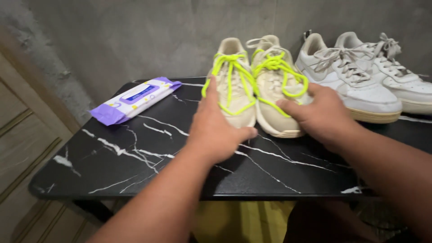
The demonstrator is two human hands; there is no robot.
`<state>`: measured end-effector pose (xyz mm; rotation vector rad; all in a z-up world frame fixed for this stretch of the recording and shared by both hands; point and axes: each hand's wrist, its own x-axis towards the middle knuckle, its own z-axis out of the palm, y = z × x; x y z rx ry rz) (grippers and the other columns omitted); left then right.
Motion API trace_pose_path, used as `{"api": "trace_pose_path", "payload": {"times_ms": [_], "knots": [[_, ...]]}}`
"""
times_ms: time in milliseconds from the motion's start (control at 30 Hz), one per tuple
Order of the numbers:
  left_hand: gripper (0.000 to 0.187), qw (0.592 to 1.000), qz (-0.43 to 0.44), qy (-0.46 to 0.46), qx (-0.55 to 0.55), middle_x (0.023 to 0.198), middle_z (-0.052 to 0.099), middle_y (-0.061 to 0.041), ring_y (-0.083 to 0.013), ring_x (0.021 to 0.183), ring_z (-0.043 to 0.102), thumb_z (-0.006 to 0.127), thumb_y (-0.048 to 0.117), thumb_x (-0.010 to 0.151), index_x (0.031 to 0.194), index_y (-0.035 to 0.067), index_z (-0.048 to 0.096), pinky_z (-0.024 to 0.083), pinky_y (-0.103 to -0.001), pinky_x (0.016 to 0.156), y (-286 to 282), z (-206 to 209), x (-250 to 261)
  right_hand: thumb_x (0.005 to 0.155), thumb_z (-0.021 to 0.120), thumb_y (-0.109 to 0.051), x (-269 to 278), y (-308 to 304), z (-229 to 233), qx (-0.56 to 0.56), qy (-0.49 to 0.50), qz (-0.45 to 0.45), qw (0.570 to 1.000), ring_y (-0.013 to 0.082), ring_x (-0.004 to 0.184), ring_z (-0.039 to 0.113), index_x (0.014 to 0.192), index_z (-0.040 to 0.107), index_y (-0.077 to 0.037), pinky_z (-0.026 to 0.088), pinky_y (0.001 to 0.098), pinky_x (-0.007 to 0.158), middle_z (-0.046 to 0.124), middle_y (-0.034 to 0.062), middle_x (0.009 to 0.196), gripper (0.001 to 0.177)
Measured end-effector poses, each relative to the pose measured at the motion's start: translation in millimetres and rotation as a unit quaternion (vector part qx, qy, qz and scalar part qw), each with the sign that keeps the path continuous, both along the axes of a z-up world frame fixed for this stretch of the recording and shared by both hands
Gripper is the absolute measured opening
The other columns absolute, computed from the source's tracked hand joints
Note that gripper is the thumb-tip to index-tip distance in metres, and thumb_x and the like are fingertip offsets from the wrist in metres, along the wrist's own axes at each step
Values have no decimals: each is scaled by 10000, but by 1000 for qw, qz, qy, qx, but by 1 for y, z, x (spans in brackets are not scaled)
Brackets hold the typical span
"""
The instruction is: The person ties the laces of a beige sneaker with neon green laces, then uses a wet wipe to clean the upper and sole of the sneaker. The person then wipes the table surface and briefly touches a second pair of white sneakers before ending the clip.
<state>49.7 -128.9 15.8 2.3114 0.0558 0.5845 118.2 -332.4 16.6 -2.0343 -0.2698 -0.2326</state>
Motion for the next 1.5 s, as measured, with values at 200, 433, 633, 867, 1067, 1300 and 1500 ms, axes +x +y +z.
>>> {"api": "trace_pose_path", "payload": {"times_ms": [200, 433, 633, 867, 1067, 1300, 1500], "knots": [[1404, 999, 17, 32, -23, 1482, 507, -175, -302, 1343, 539, 953, 273, 511, 1589, 75, 75, 429, -350, 1094, 32, -4, 2, 815, 743, -354, 10, 21, -10, -73, -24, 13, 997, 214, 906, 757, 1246, 685, -24, 577, 365, 815, 791, 132, 1051, 546], [1394, 996, 47, -70, 24, 1494, 448, -257, -381, 1359, 474, 996, 280, 530, 1570, 19, 105, 401, -388, 1088, 42, -10, 3, 871, 626, -617, 17, 38, -12, -151, -95, -13, 984, 374, 1245, 540, 1341, 656, -87, 418, 453, 1075, 579, 276, 1253, 708], [1371, 990, 101, 80, -49, 1417, 569, -173, -327, 1291, 587, 933, 347, 559, 1596, 106, 69, 462, -385, 1070, 39, 0, -7, 700, 715, -758, 4, 37, -6, -270, 15, -63, 961, 374, 1203, 613, 1310, 652, -84, 448, 495, 1056, 629, 251, 1236, 911], [1352, 981, 161, 99, -34, 1320, 635, -188, -377, 1255, 578, 969, 391, 580, 1593, 162, 102, 458, -411, 1057, 31, 14, -29, 597, 766, -707, 2, 35, -6, -260, -55, 24, 964, 356, 1173, 589, 1298, 632, -42, 462, 441, 1030, 584, 240, 1215, 976], [1399, 979, 161, 108, -66, 1313, 640, -195, -348, 1211, 644, 971, 309, 553, 1610, 197, 62, 501, -397, 1029, 35, 15, -30, 608, 708, -785, 0, 45, -6, -277, -26, -6, 960, 363, 1156, 616, 1328, 616, -71, 481, 465, 1000, 570, 214, 1242, 1018], [1448, 983, 148, 88, -64, 1321, 622, -230, -349, 1219, 633, 998, 303, 533, 1594, 155, 24, 491, -379, 1026, 44, 8, -22, 595, 654, -858, -4, 52, -2, -293, -18, -28, 956, 378, 1166, 610, 1357, 610, -119, 474, 501, 1005, 583, 207, 1235, 1062], [1561, 976, 182, 112, -32, 1474, 490, -196, -329, 1433, 395, 1006, 367, 533, 1618, 193, -103, 212, -515, 1175, 36, 15, -23, 588, 656, -857, -1, 49, -7, -293, -19, -26, 956, 375, 1175, 609, 1355, 617, -124, 475, 501, 1008, 587, 208, 1235, 1061]]}}
